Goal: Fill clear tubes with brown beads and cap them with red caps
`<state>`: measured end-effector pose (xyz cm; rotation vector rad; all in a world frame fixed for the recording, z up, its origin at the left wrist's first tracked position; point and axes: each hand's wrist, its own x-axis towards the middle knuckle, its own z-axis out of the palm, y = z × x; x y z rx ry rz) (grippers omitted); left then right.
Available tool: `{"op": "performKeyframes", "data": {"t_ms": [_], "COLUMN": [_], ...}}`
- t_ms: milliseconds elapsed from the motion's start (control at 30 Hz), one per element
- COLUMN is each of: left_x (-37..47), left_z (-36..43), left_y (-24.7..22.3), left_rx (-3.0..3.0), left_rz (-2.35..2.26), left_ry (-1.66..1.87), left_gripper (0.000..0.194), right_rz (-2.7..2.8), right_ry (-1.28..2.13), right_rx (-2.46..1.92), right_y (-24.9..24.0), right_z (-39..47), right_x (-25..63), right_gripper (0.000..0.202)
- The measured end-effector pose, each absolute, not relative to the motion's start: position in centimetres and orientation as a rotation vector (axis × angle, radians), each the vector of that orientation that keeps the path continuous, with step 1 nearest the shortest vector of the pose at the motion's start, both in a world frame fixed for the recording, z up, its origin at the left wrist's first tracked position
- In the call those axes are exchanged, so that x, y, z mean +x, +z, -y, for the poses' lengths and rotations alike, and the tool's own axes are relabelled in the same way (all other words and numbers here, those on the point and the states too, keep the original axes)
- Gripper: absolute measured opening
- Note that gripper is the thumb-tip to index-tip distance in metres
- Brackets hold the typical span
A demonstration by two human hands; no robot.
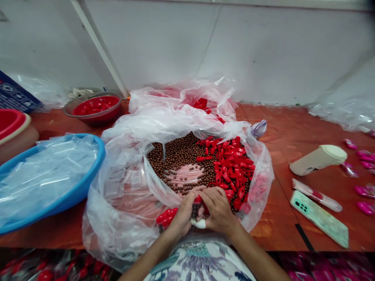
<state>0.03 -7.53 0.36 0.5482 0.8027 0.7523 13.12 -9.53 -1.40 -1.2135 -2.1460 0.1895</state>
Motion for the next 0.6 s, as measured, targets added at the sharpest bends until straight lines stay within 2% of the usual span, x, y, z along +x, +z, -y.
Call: {"op": "performKeyframes", "data": {"t_ms": [167, 200, 300, 400, 533, 600], "left_x": [-3.8, -5.4, -10.4, -14.3, -15.3, -14.5], "left_z": [6.7, 6.5, 6.9, 8.6, 11.4, 12.3], "left_y": [2.5, 2.9, 3.8, 3.7, 2.2, 1.2], "left_rx": [0.774, 0.826, 0.906, 0.957, 1.153, 1.255], "left_rz": [-0.984, -1.041, -1.251, -1.498, -1.615, -1.568], "left_ry": [0.803, 0.835, 0.927, 0.859, 0.648, 0.624], "left_gripper": [0.051, 0.050, 0.049, 0.051, 0.048, 0.056], "right_rz": [2.088, 2.030, 1.874, 1.945, 2.113, 2.169], "right_ry": [0.546, 0.647, 0.958, 1.194, 1.206, 1.147], "right_rx": [-1.309, -1.356, -1.422, -1.360, -1.328, -1.356], "right_y": [-1.1, -0.9, -0.3, 0.0, -0.6, -1.1], "right_z": [10.6, 11.1, 12.5, 13.7, 14.5, 14.4], "right_x": [13.8, 14.2, 15.3, 15.3, 13.2, 11.9], "right_gripper": [0.088, 0.083, 0.045, 0.033, 0.044, 0.054]}}
